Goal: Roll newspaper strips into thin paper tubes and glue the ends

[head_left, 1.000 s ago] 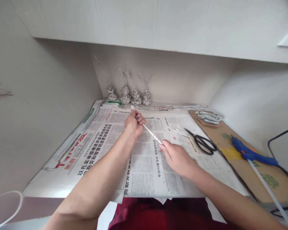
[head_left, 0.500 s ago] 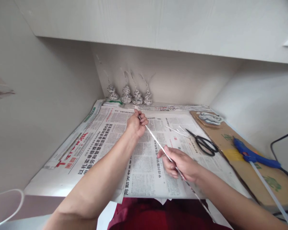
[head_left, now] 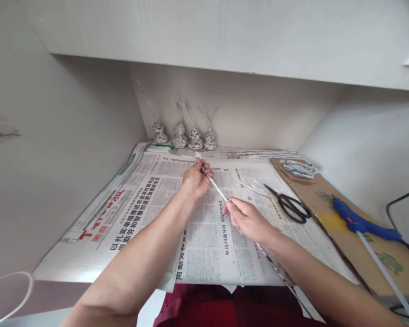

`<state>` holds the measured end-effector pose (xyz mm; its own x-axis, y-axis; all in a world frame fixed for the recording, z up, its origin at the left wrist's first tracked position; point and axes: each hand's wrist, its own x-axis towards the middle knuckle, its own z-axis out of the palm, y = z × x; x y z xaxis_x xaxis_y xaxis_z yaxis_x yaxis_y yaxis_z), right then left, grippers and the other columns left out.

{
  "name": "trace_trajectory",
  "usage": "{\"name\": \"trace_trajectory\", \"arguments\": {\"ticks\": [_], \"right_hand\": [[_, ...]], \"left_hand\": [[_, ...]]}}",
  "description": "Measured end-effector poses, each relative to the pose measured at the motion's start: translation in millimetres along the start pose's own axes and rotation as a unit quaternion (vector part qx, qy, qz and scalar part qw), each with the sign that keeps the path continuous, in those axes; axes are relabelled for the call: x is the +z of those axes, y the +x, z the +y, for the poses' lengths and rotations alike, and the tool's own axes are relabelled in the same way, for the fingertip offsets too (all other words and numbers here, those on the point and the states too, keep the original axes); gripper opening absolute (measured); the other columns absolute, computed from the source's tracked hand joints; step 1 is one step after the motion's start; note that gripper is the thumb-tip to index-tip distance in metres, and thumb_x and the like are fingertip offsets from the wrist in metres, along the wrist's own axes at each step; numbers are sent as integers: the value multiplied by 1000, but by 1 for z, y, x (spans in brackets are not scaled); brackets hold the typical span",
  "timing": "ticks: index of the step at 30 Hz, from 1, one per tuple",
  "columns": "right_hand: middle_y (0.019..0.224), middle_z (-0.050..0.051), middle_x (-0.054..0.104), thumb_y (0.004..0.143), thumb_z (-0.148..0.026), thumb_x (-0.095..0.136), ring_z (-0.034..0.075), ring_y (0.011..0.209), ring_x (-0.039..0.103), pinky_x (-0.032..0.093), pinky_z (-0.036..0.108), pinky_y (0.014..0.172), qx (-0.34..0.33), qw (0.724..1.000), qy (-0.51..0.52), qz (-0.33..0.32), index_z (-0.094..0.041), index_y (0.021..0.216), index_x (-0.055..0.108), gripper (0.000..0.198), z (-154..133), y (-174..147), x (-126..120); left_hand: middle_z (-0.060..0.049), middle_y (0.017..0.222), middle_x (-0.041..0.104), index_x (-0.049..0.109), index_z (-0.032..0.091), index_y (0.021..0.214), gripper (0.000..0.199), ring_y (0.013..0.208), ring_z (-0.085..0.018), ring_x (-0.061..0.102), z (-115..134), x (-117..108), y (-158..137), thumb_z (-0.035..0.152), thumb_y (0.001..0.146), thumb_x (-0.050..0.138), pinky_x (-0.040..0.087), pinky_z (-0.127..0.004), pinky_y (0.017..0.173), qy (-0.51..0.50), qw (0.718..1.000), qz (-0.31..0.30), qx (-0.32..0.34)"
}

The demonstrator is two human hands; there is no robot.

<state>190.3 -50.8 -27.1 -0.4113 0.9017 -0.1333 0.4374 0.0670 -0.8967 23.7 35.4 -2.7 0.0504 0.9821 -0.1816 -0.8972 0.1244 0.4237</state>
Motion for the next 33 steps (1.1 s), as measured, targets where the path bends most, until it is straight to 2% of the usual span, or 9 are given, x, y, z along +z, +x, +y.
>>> {"name": "trace_trajectory", "arguments": {"ticks": [3, 6, 10, 14, 18, 21, 24, 30, 33], "right_hand": [[48, -8, 29, 92, -51, 32, 8, 35, 28, 25, 22, 37, 55, 964, 225, -133, -22, 84, 45, 33, 5, -1, -5], [49, -9, 27, 91, -52, 32, 9, 35, 28, 25, 22, 37, 66, 944, 268, -178, -23, 89, 46, 32, 5, -3, -8], [54, -5, 41, 89, -51, 40, 11, 46, 39, 34, 26, 50, -11, 1000, -13, 13, -22, 84, 48, 31, 1, 0, -6], [55, -3, 46, 90, -45, 42, 12, 53, 42, 34, 29, 61, -87, 971, -178, 136, -22, 76, 49, 27, 0, 5, -4], [49, -6, 38, 92, -49, 34, 10, 39, 36, 30, 25, 44, 11, 994, 108, -6, -22, 78, 46, 33, 4, 7, -3], [45, -9, 29, 91, -47, 37, 8, 34, 28, 23, 22, 36, 77, 924, 350, -131, -22, 78, 43, 29, 6, 3, -5], [42, -10, 28, 91, -47, 39, 8, 33, 27, 24, 21, 35, 97, 881, 421, -190, -22, 77, 44, 29, 6, -1, -8], [50, -6, 44, 86, -56, 44, 10, 38, 45, 32, 21, 37, 34, 970, 236, -35, -18, 88, 54, 39, 4, 10, -7], [48, -7, 42, 85, -55, 47, 8, 36, 42, 31, 21, 38, 19, 977, 210, 6, -18, 82, 54, 38, 3, 19, -8]], "left_hand": [[3, 53, 43, 46, 15, 72, 25, 40, -5, 38, -2, 0, -1, 21, 93, 37, 37, -17, 44, 17, 1000, 12, -7], [4, 55, 45, 49, 15, 74, 22, 42, -7, 42, -5, -2, -2, 26, 92, 42, 44, -21, 50, 56, 998, 3, -8], [3, 59, 50, 51, 17, 78, 20, 44, -7, 47, -6, -6, 0, 34, 87, 51, 36, -18, 41, 127, 991, 35, 5], [2, 60, 52, 52, 15, 78, 21, 44, -7, 49, -6, -8, 2, 34, 88, 51, 24, -16, 34, 145, 989, 32, 11], [1, 56, 49, 52, 13, 76, 22, 43, -6, 47, -6, -8, 2, 30, 89, 48, 24, -15, 33, 129, 992, 12, 4], [1, 55, 48, 52, 12, 75, 22, 42, -6, 46, -6, -8, 2, 29, 89, 49, 24, -14, 33, 115, 993, 7, -9], [0, 55, 48, 52, 12, 75, 23, 43, -7, 47, -7, -8, 1, 31, 88, 50, 26, -14, 34, 105, 994, -11, -21], [-3, 60, 52, 53, 11, 75, 23, 48, -9, 52, -10, -5, -6, 26, 91, 44, 35, -16, 40, 143, 988, -34, -49], [-3, 60, 52, 52, 11, 74, 22, 48, -9, 53, -11, -3, -7, 24, 90, 45, 36, -16, 40, 157, 985, -43, -58]]}}
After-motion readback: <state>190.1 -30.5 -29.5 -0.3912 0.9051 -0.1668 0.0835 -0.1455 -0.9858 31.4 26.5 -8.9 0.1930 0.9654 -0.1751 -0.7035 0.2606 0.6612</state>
